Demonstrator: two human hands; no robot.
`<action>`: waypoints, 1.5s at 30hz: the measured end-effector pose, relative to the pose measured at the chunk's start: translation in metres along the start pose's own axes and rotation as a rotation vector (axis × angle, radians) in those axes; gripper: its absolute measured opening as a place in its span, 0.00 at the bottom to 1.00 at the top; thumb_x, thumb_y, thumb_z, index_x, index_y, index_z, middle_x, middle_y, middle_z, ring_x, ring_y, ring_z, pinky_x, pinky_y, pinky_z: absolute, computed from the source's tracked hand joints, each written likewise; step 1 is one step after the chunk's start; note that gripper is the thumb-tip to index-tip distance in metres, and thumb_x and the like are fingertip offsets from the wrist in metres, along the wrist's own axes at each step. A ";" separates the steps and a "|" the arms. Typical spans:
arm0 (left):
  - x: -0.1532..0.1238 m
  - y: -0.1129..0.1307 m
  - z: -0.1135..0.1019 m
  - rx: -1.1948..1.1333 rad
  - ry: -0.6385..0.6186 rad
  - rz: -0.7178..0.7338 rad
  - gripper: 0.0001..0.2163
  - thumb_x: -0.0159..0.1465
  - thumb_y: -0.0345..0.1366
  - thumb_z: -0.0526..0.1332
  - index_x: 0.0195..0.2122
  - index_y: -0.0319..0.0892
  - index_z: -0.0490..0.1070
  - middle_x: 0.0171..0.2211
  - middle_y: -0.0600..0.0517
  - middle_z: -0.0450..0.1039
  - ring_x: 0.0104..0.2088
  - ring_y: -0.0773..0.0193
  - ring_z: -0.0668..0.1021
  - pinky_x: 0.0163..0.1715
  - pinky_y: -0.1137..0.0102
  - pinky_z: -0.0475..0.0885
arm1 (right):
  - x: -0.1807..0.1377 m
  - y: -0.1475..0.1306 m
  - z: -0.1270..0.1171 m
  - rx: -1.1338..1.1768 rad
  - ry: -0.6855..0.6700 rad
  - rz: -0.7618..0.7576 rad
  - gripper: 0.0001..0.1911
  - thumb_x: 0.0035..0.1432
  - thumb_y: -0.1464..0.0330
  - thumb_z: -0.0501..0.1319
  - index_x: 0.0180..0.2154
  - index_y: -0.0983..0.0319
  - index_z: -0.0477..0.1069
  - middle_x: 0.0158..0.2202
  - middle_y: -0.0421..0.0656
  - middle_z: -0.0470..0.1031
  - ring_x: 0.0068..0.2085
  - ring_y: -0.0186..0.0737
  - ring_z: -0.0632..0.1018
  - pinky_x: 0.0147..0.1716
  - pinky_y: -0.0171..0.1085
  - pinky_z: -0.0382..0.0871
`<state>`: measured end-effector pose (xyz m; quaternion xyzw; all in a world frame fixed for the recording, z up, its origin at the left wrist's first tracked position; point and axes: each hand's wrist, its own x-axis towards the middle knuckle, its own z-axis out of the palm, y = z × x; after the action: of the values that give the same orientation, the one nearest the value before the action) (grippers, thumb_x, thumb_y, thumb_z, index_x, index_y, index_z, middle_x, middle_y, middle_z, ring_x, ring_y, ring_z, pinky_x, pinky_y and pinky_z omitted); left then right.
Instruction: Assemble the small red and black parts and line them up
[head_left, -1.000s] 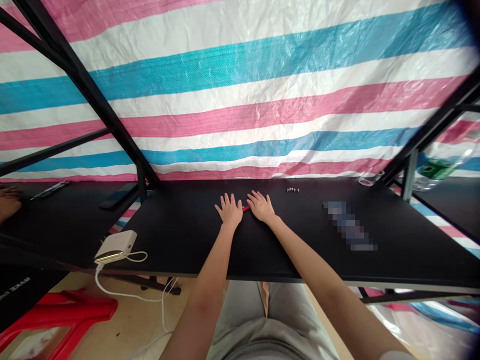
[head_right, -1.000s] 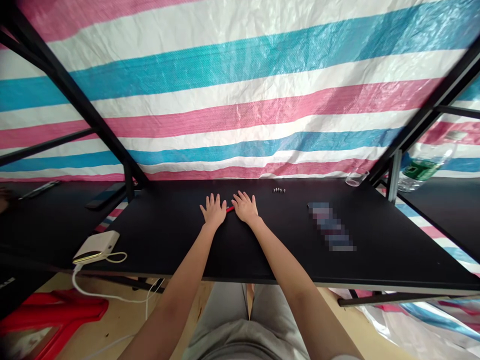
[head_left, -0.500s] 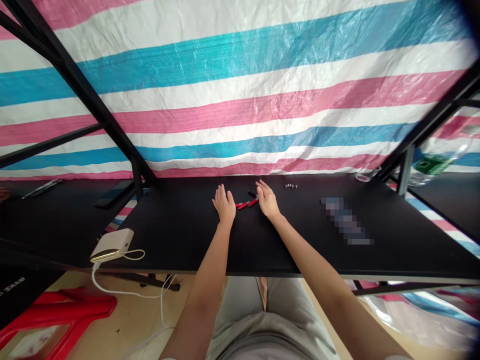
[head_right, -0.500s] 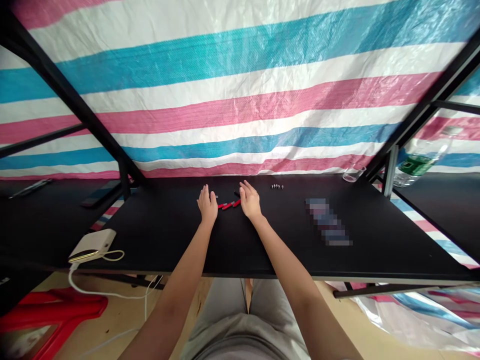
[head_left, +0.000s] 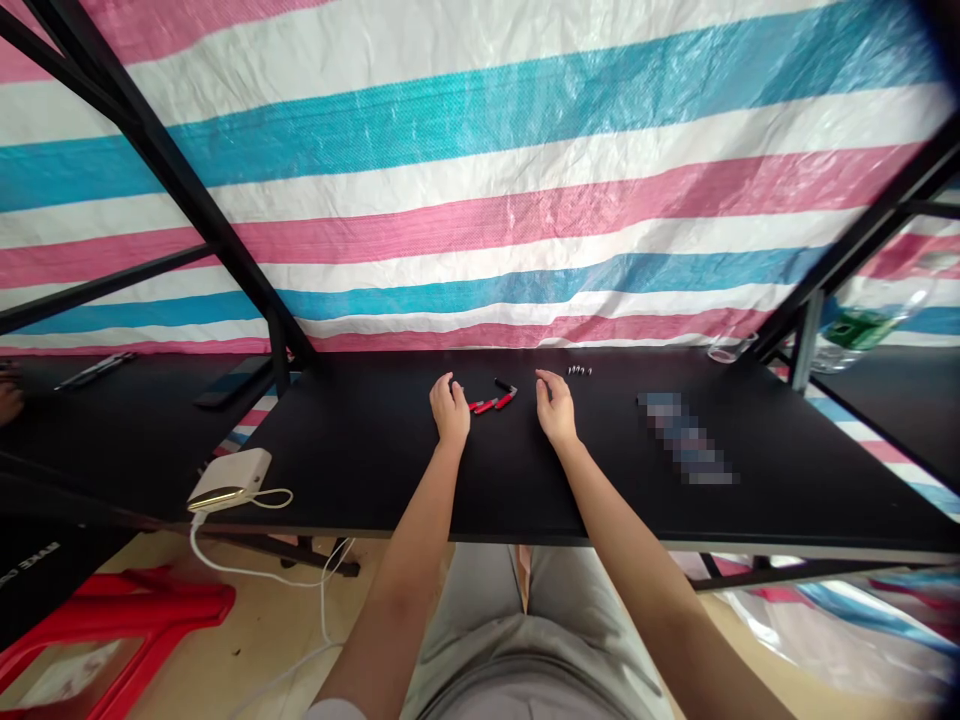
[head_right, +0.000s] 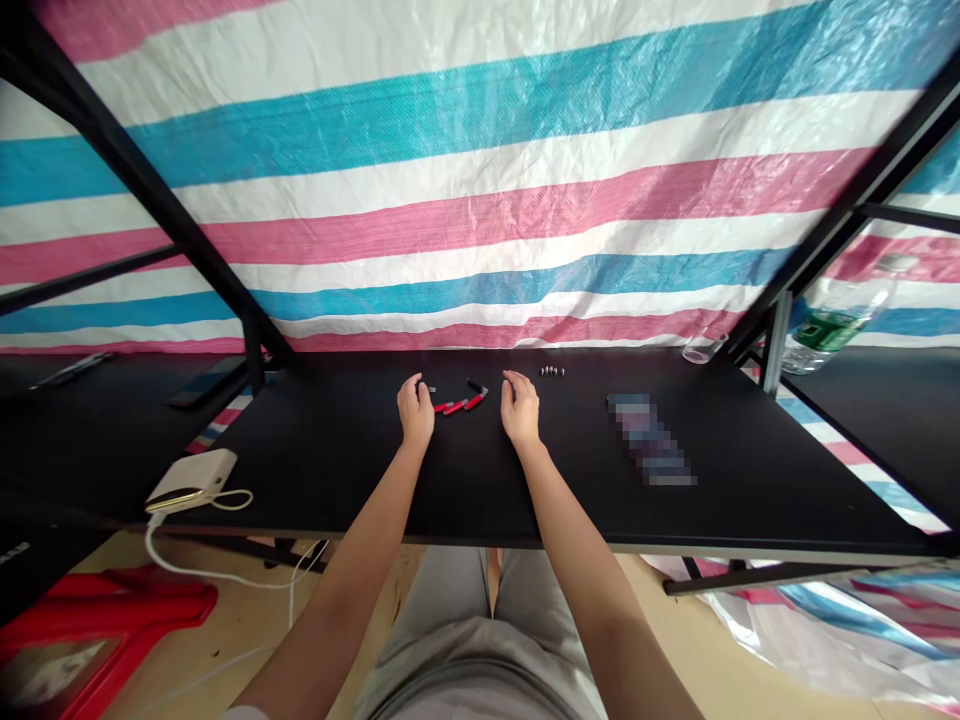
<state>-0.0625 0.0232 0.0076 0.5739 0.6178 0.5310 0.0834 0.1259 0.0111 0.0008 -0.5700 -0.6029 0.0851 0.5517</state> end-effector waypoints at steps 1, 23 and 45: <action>0.000 0.000 0.000 0.002 0.001 0.003 0.15 0.63 0.35 0.46 0.46 0.40 0.66 0.48 0.43 0.69 0.52 0.58 0.68 0.54 0.61 0.60 | 0.000 0.000 0.000 -0.002 -0.010 -0.008 0.18 0.60 0.64 0.46 0.45 0.62 0.69 0.46 0.49 0.71 0.49 0.41 0.70 0.51 0.44 0.62; -0.001 0.002 -0.004 -0.059 0.073 0.083 0.14 0.64 0.35 0.45 0.43 0.39 0.67 0.42 0.43 0.70 0.46 0.60 0.71 0.49 0.63 0.63 | 0.025 -0.007 0.024 -0.253 -0.485 0.086 0.15 0.59 0.62 0.50 0.38 0.58 0.74 0.45 0.45 0.71 0.48 0.45 0.69 0.50 0.50 0.58; -0.048 0.066 0.024 -0.852 -0.440 -0.410 0.16 0.50 0.46 0.64 0.31 0.37 0.70 0.19 0.56 0.64 0.16 0.77 0.63 0.16 0.76 0.55 | -0.019 -0.029 -0.012 0.578 -0.160 0.425 0.23 0.51 0.48 0.55 0.22 0.62 0.66 0.12 0.35 0.63 0.15 0.28 0.62 0.17 0.31 0.56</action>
<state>0.0117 -0.0162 0.0229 0.4542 0.4145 0.5748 0.5400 0.1136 -0.0196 0.0160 -0.4945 -0.4633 0.4093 0.6110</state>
